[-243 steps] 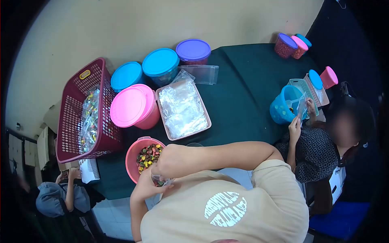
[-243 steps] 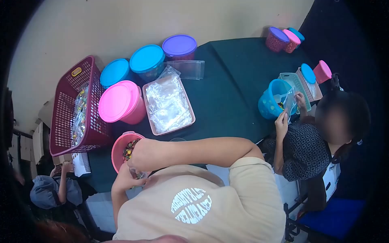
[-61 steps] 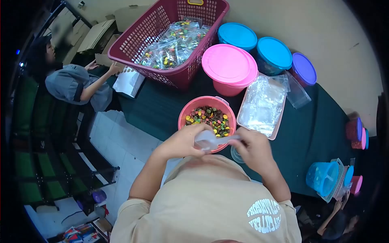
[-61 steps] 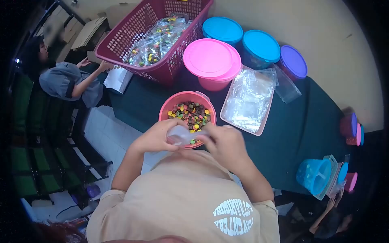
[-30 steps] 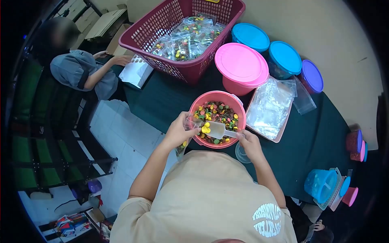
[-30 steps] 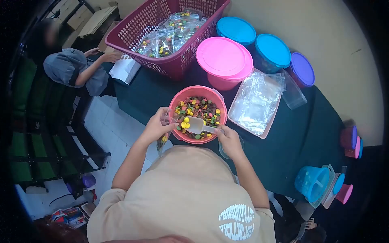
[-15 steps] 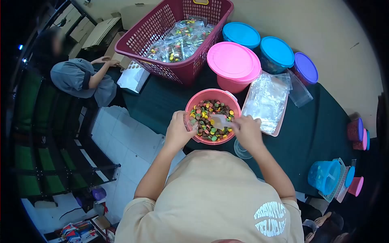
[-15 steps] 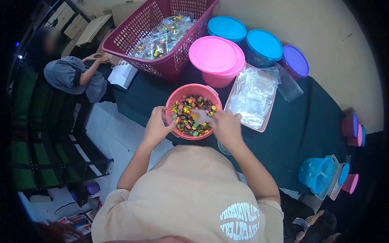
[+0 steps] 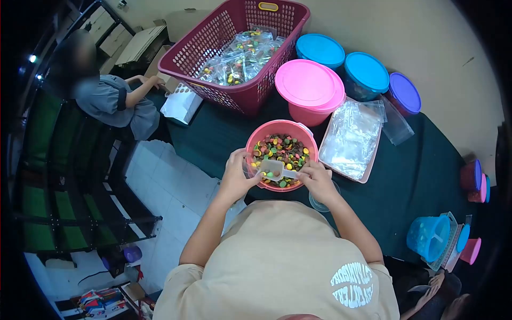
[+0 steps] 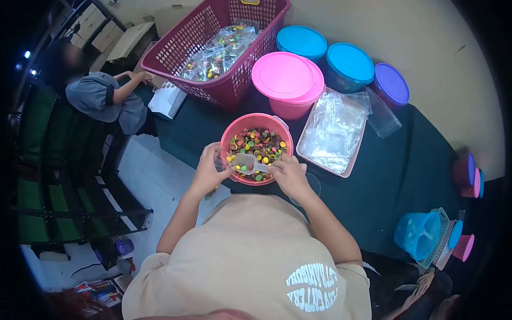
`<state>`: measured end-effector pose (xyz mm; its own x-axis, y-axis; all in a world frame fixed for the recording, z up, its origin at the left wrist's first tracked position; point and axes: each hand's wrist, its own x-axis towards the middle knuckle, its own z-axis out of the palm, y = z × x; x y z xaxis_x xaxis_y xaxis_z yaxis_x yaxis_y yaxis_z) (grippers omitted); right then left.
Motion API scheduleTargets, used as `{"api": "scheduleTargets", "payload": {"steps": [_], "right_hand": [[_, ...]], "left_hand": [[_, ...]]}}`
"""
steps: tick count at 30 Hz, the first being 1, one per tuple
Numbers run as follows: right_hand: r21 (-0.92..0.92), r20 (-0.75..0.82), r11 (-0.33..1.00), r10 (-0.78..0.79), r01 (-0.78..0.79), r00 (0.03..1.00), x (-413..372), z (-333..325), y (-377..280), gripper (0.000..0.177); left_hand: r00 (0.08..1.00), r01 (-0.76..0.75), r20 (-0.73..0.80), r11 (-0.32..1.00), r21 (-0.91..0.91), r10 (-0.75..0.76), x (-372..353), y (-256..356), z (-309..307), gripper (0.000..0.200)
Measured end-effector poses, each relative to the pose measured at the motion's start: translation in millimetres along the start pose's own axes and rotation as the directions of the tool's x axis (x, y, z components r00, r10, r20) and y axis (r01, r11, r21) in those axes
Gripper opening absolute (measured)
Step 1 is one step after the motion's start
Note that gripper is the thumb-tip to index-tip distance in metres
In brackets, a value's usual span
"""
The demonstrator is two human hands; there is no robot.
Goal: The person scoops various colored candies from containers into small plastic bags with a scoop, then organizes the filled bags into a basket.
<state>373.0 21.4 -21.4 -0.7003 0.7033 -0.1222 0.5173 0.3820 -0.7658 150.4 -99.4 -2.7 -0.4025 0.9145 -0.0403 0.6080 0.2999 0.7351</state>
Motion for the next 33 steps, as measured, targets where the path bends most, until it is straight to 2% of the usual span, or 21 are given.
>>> {"api": "scheduleTargets", "payload": {"steps": [2,5,9,12,14,15,16,17,18,20,22,23,25,27,30,33], "right_hand": [[0.038,-0.011,0.999,0.028,-0.028,1.0,0.6,-8.1,-0.8,0.022],[0.288,-0.034,0.958,-0.004,0.013,0.999,-0.6,-18.2,8.3,0.023],[0.254,-0.073,0.967,0.001,0.018,0.997,-5.8,-40.2,-2.3,0.024],[0.282,-0.033,0.959,-0.017,0.025,0.999,-10.7,-52.2,-12.7,0.024],[0.2,-0.021,0.979,-0.047,0.05,0.999,-12.7,-56.4,-22.7,0.022],[0.198,-0.027,0.979,-0.049,0.053,0.998,-13.5,-59.4,-31.2,0.022],[0.064,-0.029,0.996,-0.053,0.055,0.998,-14.2,-62.6,-42.0,0.02],[-0.071,-0.03,0.996,-0.057,0.055,0.998,-15.9,-66.2,-51.6,0.019],[-0.073,-0.036,0.996,-0.06,0.057,0.998,-17.7,-69.9,-58.2,0.019],[-0.3,-0.136,0.927,-0.274,0.224,0.952,-21.1,-79.1,-70.3,0.018],[-0.324,-0.156,0.91,-0.32,0.258,0.935,-27.5,-95.2,-82.4,0.018],[-0.344,-0.17,0.895,-0.358,0.285,0.918,-30.2,-102.2,-86.9,0.018],[-0.332,-0.174,0.89,-0.383,0.312,0.907,-33.5,-112.1,-92.7,0.018],[-0.324,-0.177,0.882,-0.411,0.342,0.894,-37.0,-118.9,-97.4,0.018],[-0.377,-0.271,0.851,-0.478,0.365,0.836,-42.7,-124.4,-102.6,0.017],[-0.339,-0.363,0.856,-0.501,0.39,0.786,-49.1,-121.8,-107.7,0.016]], "left_hand": [[0.995,-0.08,-0.053,0.986,0.148,0.089,-2.7,4.6,-2.1,0.064],[0.995,-0.099,0.002,0.982,0.161,0.1,-2.2,10.2,-6.4,0.063],[0.991,-0.134,0.039,0.978,0.158,0.13,0.4,15.5,-3.3,0.063],[0.989,-0.148,0.04,0.97,0.193,0.143,2.0,19.8,1.0,0.062],[0.988,-0.155,0.058,0.963,0.222,0.146,3.2,24.9,2.6,0.066],[0.978,-0.206,0.069,0.946,0.249,0.195,4.3,26.4,3.9,0.065],[0.977,-0.212,0.068,0.945,0.25,0.201,5.5,28.8,5.6,0.065],[0.979,-0.185,0.107,0.975,0.123,0.173,6.4,31.7,7.4,0.065],[0.977,-0.15,0.149,0.989,-0.004,0.149,7.5,34.3,8.7,0.064],[0.978,-0.148,0.141,0.988,-0.055,0.154,12.1,40.9,4.3,0.062],[0.952,0.024,0.304,0.973,-0.232,0.049,18.5,49.1,-5.9,0.061],[0.953,0.014,0.296,0.973,-0.232,0.057,19.1,51.9,-7.6,0.061],[0.95,-0.157,0.229,0.956,-0.248,0.215,19.4,57.8,-8.8,0.058],[0.947,-0.175,0.217,0.947,-0.269,0.237,20.9,65.1,-9.4,0.059],[0.937,-0.226,0.174,0.904,-0.363,0.305,27.8,57.7,-0.2,0.066],[0.926,-0.202,0.21,0.882,-0.426,0.314,25.3,70.8,-0.2,0.068]]}}
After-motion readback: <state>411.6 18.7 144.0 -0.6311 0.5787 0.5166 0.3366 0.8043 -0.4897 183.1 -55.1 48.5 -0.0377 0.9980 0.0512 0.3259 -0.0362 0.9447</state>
